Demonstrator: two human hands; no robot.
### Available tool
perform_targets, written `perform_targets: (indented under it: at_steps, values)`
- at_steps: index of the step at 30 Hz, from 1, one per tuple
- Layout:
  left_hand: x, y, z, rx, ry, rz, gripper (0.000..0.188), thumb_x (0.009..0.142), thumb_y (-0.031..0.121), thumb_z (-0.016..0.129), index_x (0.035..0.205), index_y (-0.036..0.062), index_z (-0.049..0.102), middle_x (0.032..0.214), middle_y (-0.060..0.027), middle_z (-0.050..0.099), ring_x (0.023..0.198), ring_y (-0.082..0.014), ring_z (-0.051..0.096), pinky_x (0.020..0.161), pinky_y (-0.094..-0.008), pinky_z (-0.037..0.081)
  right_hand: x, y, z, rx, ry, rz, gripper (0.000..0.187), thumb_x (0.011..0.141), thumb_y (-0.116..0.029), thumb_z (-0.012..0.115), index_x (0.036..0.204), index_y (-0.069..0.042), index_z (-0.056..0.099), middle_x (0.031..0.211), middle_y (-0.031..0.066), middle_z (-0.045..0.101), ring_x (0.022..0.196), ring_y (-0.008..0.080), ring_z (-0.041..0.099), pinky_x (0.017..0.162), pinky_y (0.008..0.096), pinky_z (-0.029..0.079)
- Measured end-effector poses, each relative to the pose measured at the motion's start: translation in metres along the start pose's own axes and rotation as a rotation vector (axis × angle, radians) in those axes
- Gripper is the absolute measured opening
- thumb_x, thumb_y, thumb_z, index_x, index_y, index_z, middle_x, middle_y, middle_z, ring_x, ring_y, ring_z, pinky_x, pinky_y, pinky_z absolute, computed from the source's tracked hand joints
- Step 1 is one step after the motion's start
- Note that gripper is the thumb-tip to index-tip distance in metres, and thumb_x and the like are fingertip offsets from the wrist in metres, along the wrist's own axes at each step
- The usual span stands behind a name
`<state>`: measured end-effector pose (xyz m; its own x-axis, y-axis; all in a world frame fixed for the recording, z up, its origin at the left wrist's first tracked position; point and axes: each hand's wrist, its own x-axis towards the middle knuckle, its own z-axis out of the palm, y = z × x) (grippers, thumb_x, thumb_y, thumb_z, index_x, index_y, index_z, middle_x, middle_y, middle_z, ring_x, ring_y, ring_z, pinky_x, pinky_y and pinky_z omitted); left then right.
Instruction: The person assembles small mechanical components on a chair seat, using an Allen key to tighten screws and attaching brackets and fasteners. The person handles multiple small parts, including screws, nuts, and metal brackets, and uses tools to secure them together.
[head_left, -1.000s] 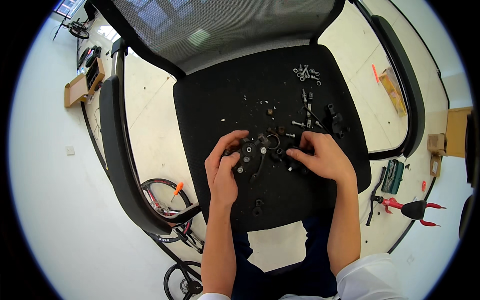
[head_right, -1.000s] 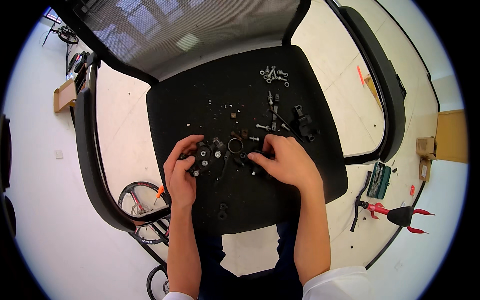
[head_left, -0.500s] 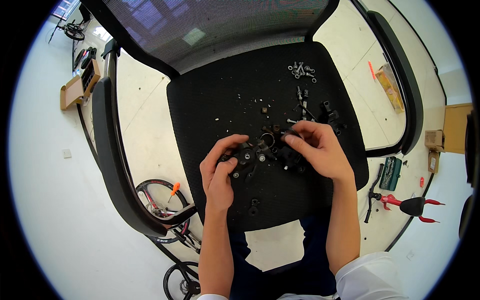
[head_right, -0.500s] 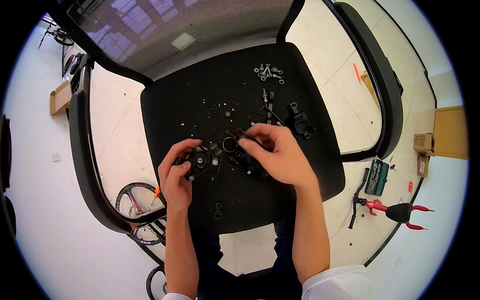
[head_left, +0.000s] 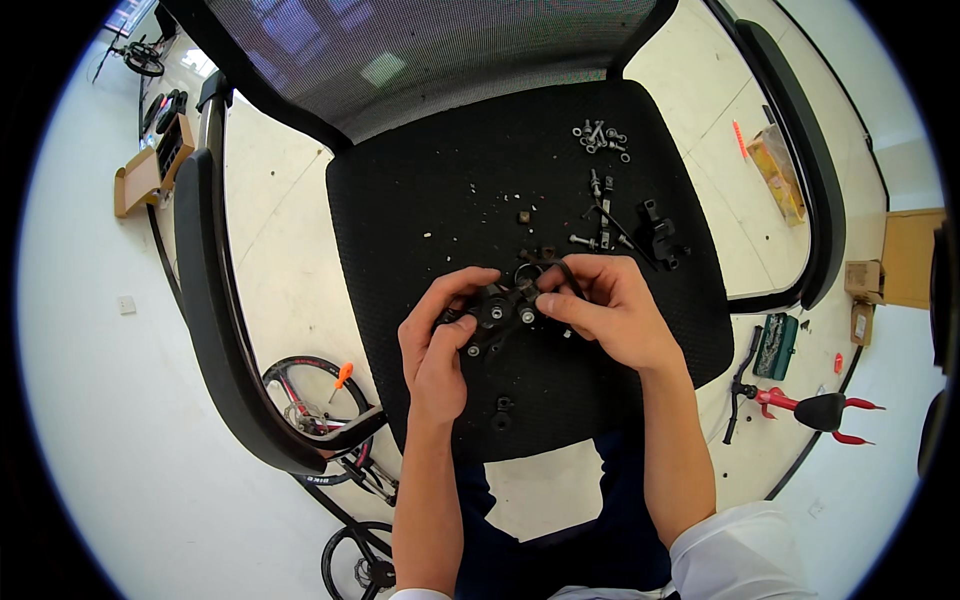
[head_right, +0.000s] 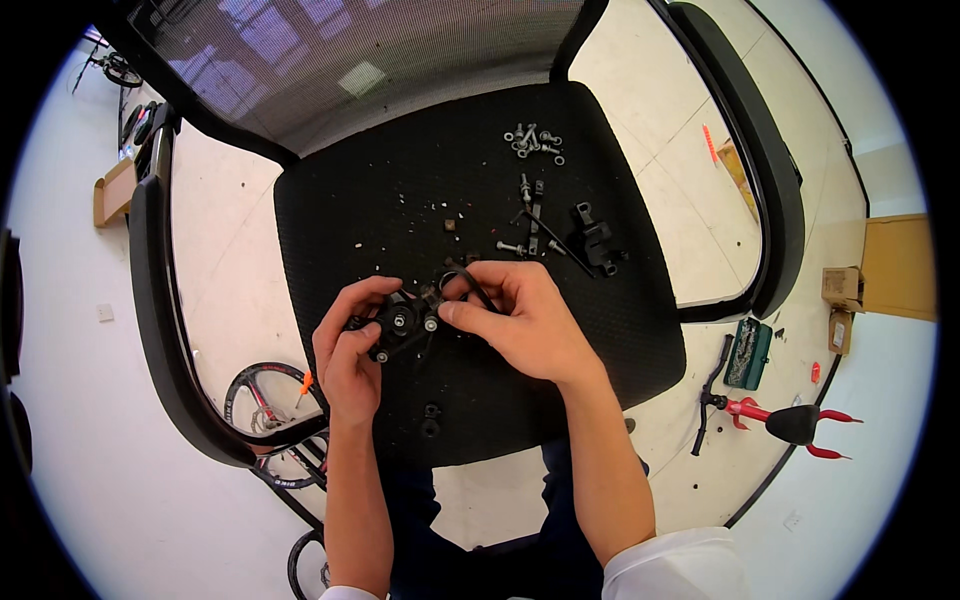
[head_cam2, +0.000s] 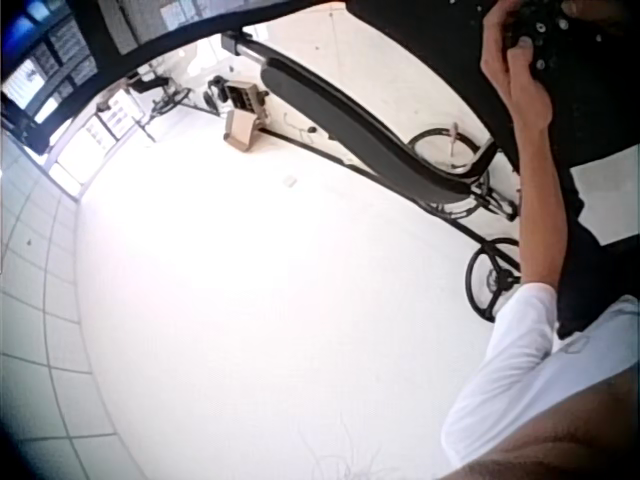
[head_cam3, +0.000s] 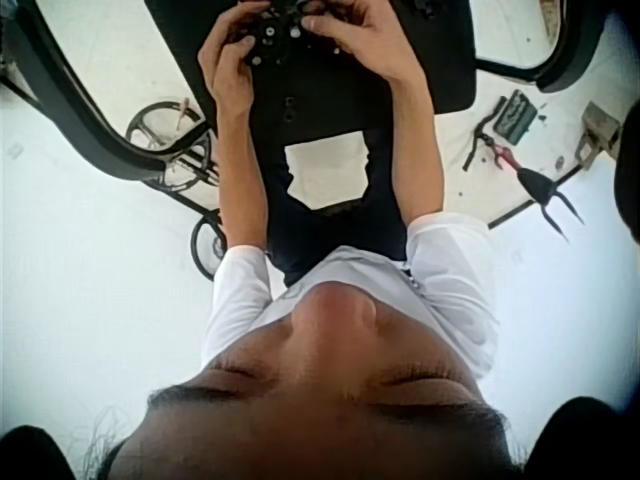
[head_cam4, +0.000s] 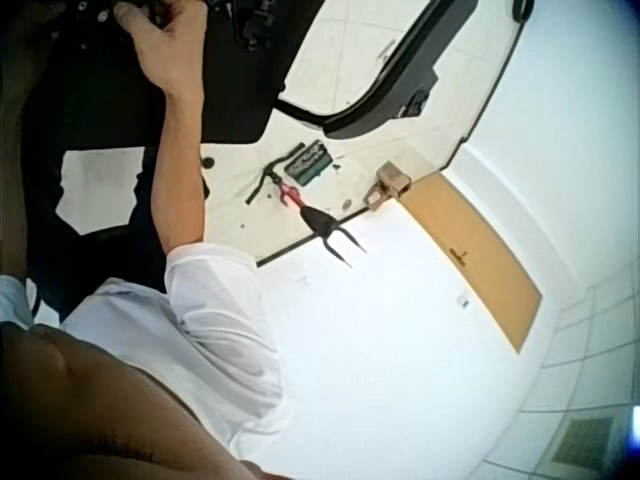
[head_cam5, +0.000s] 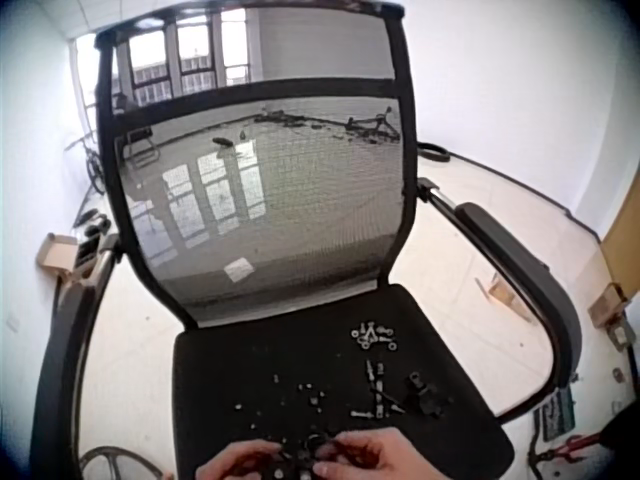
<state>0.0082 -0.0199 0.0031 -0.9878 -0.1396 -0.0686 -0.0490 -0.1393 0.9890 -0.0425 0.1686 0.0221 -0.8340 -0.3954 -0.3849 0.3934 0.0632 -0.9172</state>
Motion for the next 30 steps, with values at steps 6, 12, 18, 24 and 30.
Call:
perform_targets:
  at_steps: [6, 12, 18, 24, 30]
  values:
    - [0.000, 0.003, 0.003, 0.012, -0.012, 0.000, 0.043, 0.073, 0.011, 0.047, 0.109, -0.0057, 0.064, 0.102, -0.0103, 0.066, 0.093, -0.0152, 0.057, 0.086, -0.0270, 0.040, 0.001, 0.003, 0.000, 0.080, -0.001, 0.001, 0.011, 0.083, -0.008, 0.070, 0.088, 0.001, 0.067, 0.063, -0.0091, 0.045, 0.059, -0.0012, 0.038, 0.053, 0.0179, 0.030]
    - [0.000, 0.002, 0.003, 0.026, -0.017, 0.003, 0.043, 0.073, 0.011, 0.047, 0.110, -0.0042, 0.064, 0.101, -0.0091, 0.066, 0.093, -0.0148, 0.056, 0.086, -0.0266, 0.040, 0.001, 0.003, -0.002, 0.032, -0.005, 0.009, 0.011, 0.084, -0.008, 0.069, 0.088, 0.001, 0.067, 0.064, -0.0088, 0.046, 0.060, -0.0008, 0.040, 0.054, 0.0182, 0.032]
    - [0.001, 0.001, -0.001, 0.324, 0.152, 0.063, 0.037, 0.077, 0.000, 0.051, 0.111, 0.0016, 0.066, 0.109, -0.0102, 0.065, 0.101, -0.0201, 0.059, 0.089, -0.0301, 0.045, 0.002, 0.001, -0.022, 0.028, 0.278, -0.056, 0.014, 0.088, -0.011, 0.067, 0.089, 0.003, 0.066, 0.074, -0.0028, 0.062, 0.066, 0.0029, 0.052, 0.059, 0.0204, 0.041]
    - [0.005, -0.009, 0.007, 0.667, 0.190, 0.179, 0.031, 0.077, -0.003, 0.064, 0.107, 0.0061, 0.067, 0.113, -0.0097, 0.064, 0.108, -0.0263, 0.059, 0.094, -0.0359, 0.045, -0.001, 0.013, -0.052, -0.618, 0.515, -0.061, 0.020, 0.084, -0.016, 0.068, 0.090, 0.004, 0.066, 0.064, 0.0097, 0.059, 0.060, 0.0134, 0.057, 0.058, 0.0285, 0.044]
    - [-0.004, -0.010, 0.027, 0.830, 0.171, 0.237, 0.026, 0.075, 0.005, 0.071, 0.100, 0.0105, 0.068, 0.102, -0.0032, 0.065, 0.101, -0.0216, 0.058, 0.092, -0.0355, 0.036, -0.012, 0.011, -0.055, -0.788, 0.270, 0.118, 0.025, 0.080, -0.021, 0.071, 0.085, 0.003, 0.069, 0.067, 0.0156, 0.065, 0.062, 0.0256, 0.064, 0.061, 0.0335, 0.048]
